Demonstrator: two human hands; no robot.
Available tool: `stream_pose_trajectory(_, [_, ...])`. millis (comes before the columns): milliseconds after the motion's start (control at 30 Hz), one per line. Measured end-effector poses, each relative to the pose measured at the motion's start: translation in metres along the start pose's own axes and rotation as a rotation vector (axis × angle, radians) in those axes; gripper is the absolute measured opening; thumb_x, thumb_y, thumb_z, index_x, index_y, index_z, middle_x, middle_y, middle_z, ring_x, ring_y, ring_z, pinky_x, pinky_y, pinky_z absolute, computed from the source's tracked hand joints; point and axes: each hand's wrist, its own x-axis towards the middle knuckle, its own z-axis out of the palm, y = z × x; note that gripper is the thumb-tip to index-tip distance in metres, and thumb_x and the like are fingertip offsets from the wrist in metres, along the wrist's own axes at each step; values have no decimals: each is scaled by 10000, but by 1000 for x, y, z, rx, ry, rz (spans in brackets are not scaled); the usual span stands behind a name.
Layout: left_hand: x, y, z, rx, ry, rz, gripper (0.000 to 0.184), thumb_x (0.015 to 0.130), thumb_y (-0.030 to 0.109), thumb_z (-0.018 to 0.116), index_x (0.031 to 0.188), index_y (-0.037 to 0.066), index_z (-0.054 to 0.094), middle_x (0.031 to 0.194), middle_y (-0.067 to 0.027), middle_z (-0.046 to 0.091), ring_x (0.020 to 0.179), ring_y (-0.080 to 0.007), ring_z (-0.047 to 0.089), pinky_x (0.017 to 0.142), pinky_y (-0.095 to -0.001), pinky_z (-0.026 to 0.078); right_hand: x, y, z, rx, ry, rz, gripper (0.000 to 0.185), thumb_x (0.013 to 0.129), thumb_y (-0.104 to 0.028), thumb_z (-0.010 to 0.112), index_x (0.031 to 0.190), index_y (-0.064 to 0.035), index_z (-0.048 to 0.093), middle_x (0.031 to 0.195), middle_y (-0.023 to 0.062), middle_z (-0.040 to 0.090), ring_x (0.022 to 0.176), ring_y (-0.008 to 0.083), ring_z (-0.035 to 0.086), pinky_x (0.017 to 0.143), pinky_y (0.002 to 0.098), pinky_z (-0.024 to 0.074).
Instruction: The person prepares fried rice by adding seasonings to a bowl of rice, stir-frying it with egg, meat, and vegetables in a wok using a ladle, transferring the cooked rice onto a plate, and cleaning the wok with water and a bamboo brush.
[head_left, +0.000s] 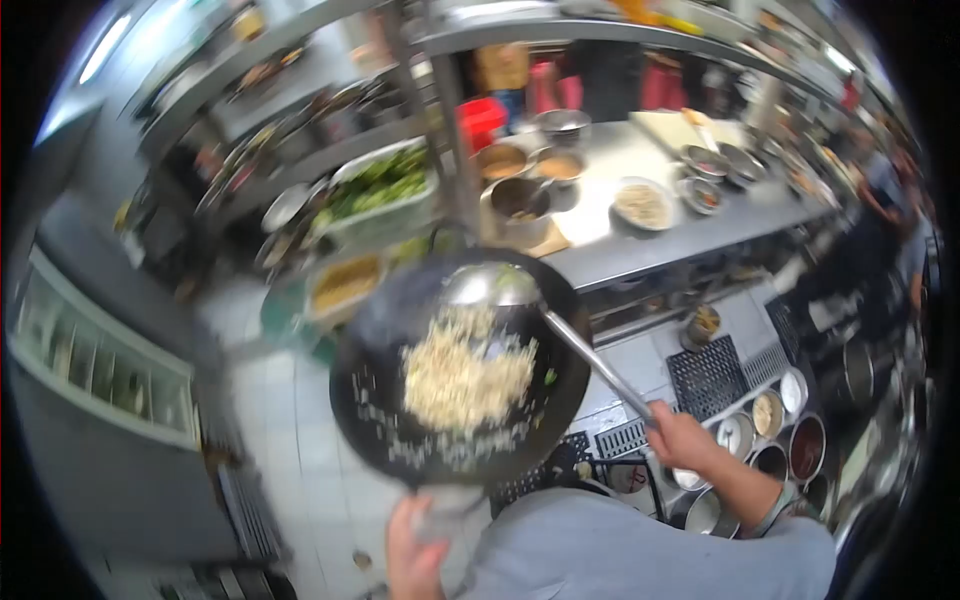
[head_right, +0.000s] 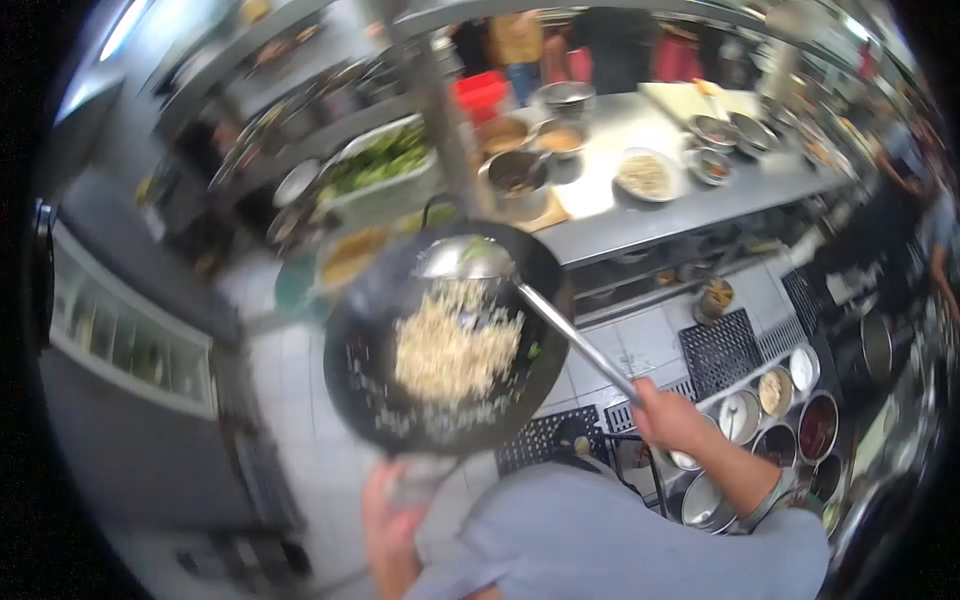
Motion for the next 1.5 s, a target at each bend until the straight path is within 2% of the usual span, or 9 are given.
stream_pose_trajectory(133, [49,-62,-57,504,-41,-132,346,819,213,557,1092,1,561,989,-55,600,885,-170,590,779,-310,470,31,-86,14,145,-126,-206,407,874,-188,550,1237,-47,435,769,220,613,736,417,613,677,465,488])
stream_pose_trajectory(233, [54,-43,-73,-443,162,-449,303,884,167,487,1092,-20,604,921,-128,680,799,-244,671,712,-341,529,44,-113,-29,272,165,-444,325,870,-127,558,1172,-28,491,710,107,570,676,259,588,633,388,465])
stream_pose_trajectory(400, [41,9,-76,-532,341,-557,286,819,143,528,1048,-7,612,1026,-119,657,932,-231,646,801,-357,512,40,-172,-54,836,-151,-105,231,885,-128,525,1090,-46,456,603,-22,432,400,65,384,353,242,330])
stream_pose_trajectory(633, [14,-11,-48,58,358,131,595,781,34,549,1326,-14,315,1083,-145,559,963,-232,595,816,-342,503,41,-147,-70,-10,93,-251,250,865,-142,520,1070,-1,492,673,34,511,517,162,507,483,331,428])
stream_pose_trajectory(700, [24,-31,-62,244,293,174,680,773,18,551,1364,-6,217,1114,-170,526,1002,-233,572,804,-337,503,47,-200,-63,179,-301,31,215,881,-131,500,1060,-12,493,657,11,503,470,135,476,440,310,411])
stream_pose_trajectory(767, [52,-32,-69,16,390,-266,708,761,1,566,1368,-16,201,1088,-153,539,978,-238,584,786,-344,512,82,-203,-25,990,-720,286,145,912,-123,493,1035,-46,488,620,-33,453,423,73,411,378,264,364])
stream_pose_trajectory(933, [49,1,-128,-377,246,-592,379,860,102,487,1196,-75,494,1067,-191,630,880,-268,647,740,-375,534,73,-189,13,1395,-937,505,126,946,-159,510,1032,-70,488,589,-79,352,411,10,332,336,205,298])
stream_pose_trajectory(1233, [143,-108,-129,-678,89,-558,242,831,136,503,959,-32,621,932,-146,677,845,-236,656,761,-331,511,87,-203,-30,1593,-835,438,104,951,-125,470,1038,-68,483,609,-75,369,409,5,334,333,199,277])
stream_pose_trajectory(1500, [115,14,-96,-418,151,-340,315,817,78,448,1077,-44,577,879,-148,678,839,-268,666,838,-374,514,67,-206,-93,1369,-559,337,136,917,-123,514,1034,-54,513,586,-61,382,401,9,342,319,198,257])
